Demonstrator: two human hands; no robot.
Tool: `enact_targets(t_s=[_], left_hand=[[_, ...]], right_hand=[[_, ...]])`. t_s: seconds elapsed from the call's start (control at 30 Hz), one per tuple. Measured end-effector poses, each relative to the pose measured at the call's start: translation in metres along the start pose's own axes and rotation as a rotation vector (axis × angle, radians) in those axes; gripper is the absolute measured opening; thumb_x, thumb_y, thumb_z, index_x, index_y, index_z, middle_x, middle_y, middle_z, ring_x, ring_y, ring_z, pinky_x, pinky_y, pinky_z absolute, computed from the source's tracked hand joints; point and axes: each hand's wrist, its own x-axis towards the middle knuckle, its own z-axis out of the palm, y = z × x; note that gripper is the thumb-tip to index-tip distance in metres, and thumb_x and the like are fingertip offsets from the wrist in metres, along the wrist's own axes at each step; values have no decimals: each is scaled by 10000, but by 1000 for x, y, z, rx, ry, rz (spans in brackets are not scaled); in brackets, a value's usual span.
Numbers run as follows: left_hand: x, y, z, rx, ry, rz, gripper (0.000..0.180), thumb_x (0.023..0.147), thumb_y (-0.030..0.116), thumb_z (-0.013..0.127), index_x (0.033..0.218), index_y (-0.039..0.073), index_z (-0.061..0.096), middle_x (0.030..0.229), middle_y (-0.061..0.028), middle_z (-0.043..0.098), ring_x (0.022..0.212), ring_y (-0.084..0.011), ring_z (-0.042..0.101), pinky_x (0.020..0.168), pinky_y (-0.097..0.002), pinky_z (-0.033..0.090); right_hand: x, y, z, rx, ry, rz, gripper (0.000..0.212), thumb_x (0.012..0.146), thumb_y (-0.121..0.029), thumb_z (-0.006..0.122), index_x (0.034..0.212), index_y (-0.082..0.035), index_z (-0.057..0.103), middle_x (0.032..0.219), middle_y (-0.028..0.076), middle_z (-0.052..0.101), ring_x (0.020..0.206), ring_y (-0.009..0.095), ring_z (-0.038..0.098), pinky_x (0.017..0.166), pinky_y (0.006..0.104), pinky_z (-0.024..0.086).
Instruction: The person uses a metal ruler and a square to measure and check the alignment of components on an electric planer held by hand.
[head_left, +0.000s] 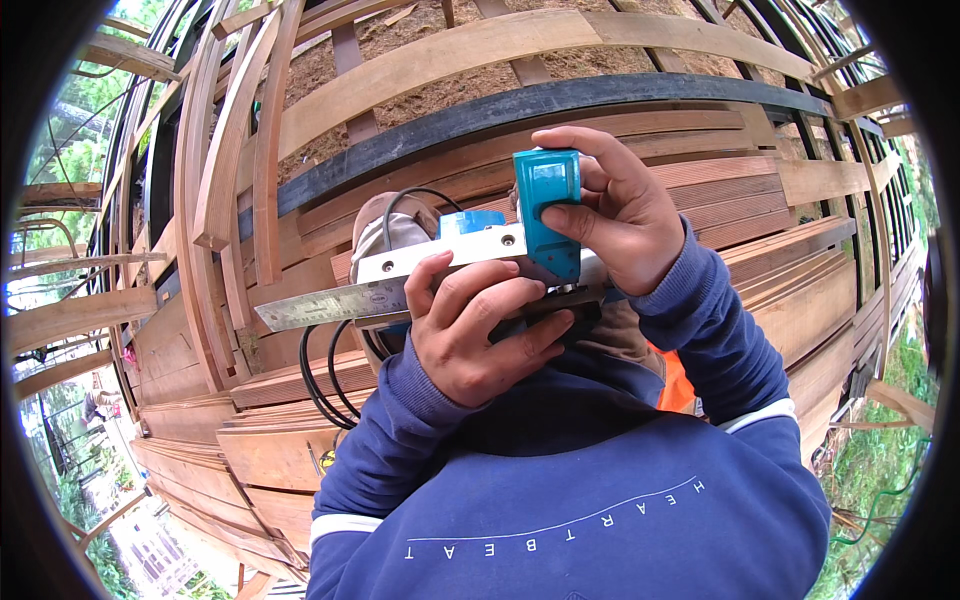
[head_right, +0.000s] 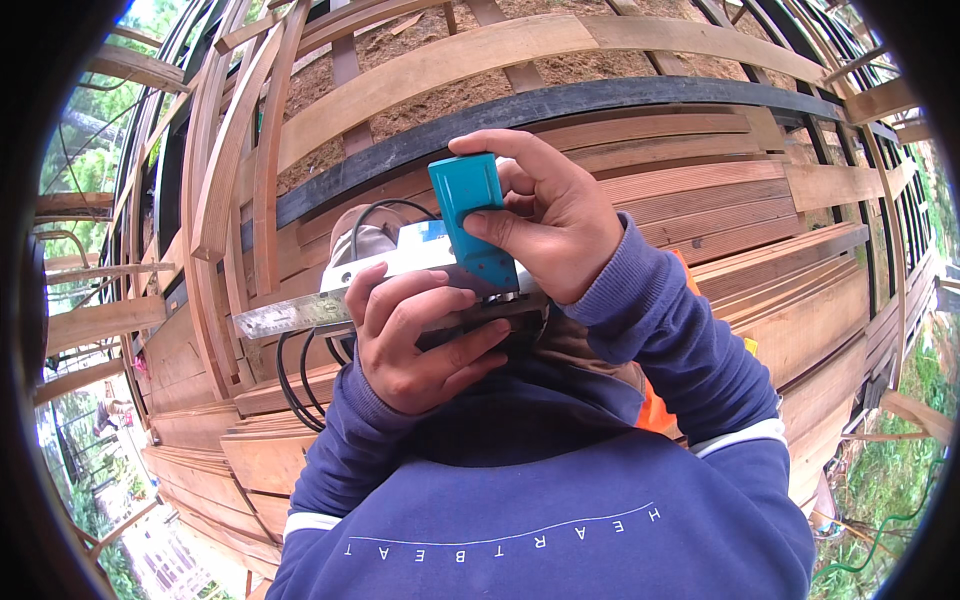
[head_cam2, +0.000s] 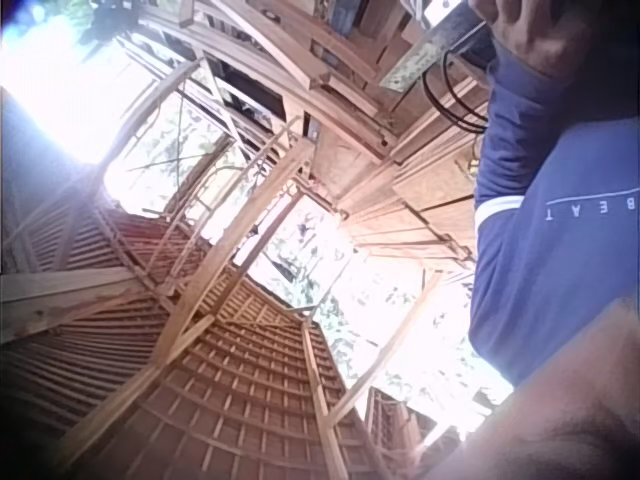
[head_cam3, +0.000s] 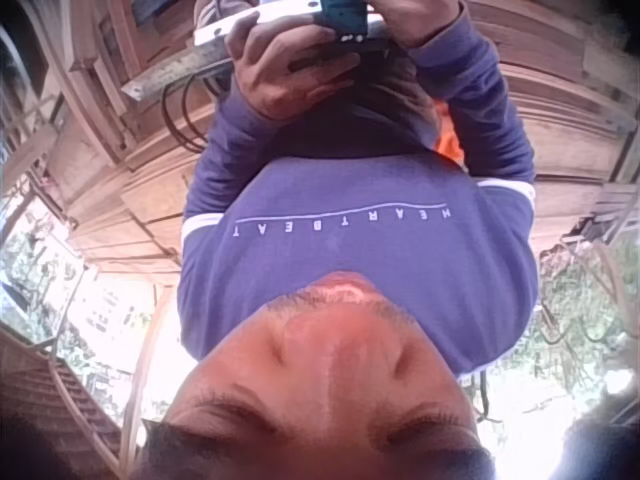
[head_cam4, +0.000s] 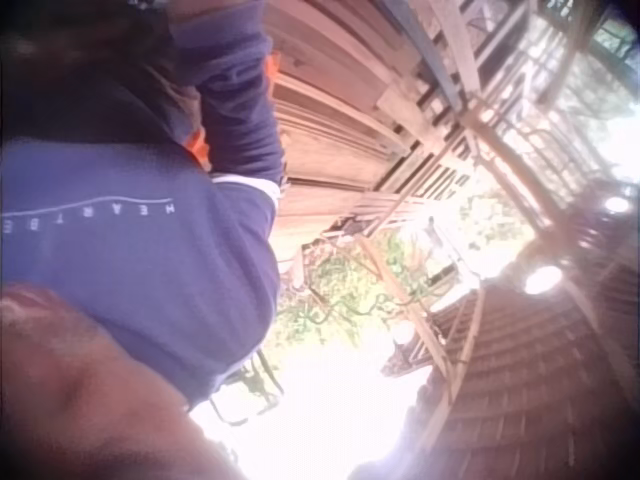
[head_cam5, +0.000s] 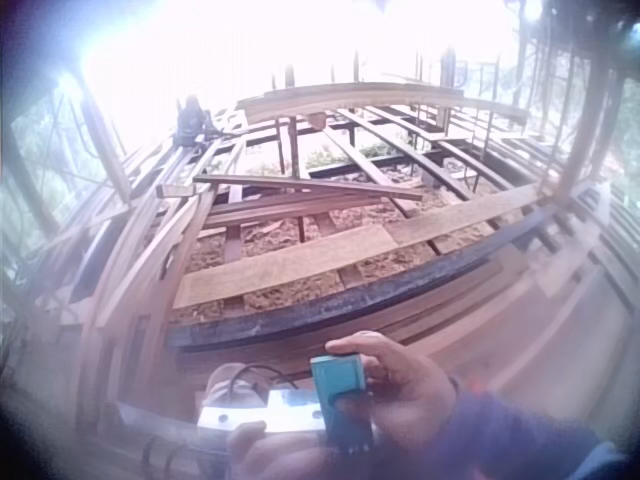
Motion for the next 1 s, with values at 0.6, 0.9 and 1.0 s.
enact_targets(t_s=[0.6, 0.9, 1.0], left_hand=[[0, 1, 0, -13, 5, 6, 465, 592, 323, 913, 1047, 329, 818, 1146, 38, 608, 1111, -194, 604, 1076, -496, 354], [0, 0, 0, -12, 4, -1, 469, 580, 318, 915, 1039, 330, 816, 1132, 40, 607, 1110, -192, 600, 1067, -497, 358], [1, 0, -1, -7, -1, 1, 467, 577, 318, 915, 1033, 327, 816, 1130, 41, 608, 1105, -193, 604, 1064, -497, 359]], right_hand=[[0, 2, 0, 8, -9, -5, 525, 961, 36, 675, 1442, -80, 501, 1111, 85, 713, 1025, 117, 671, 899, 269, 553], [0, 2, 0, -14, -4, -3, 516, 959, 37, 677, 1430, -89, 509, 1100, 75, 712, 1028, 112, 666, 914, 275, 545], [0, 1, 0, 7, -11, 8, 513, 958, 37, 676, 1428, -89, 512, 1098, 72, 711, 1023, 110, 664, 912, 275, 543]])
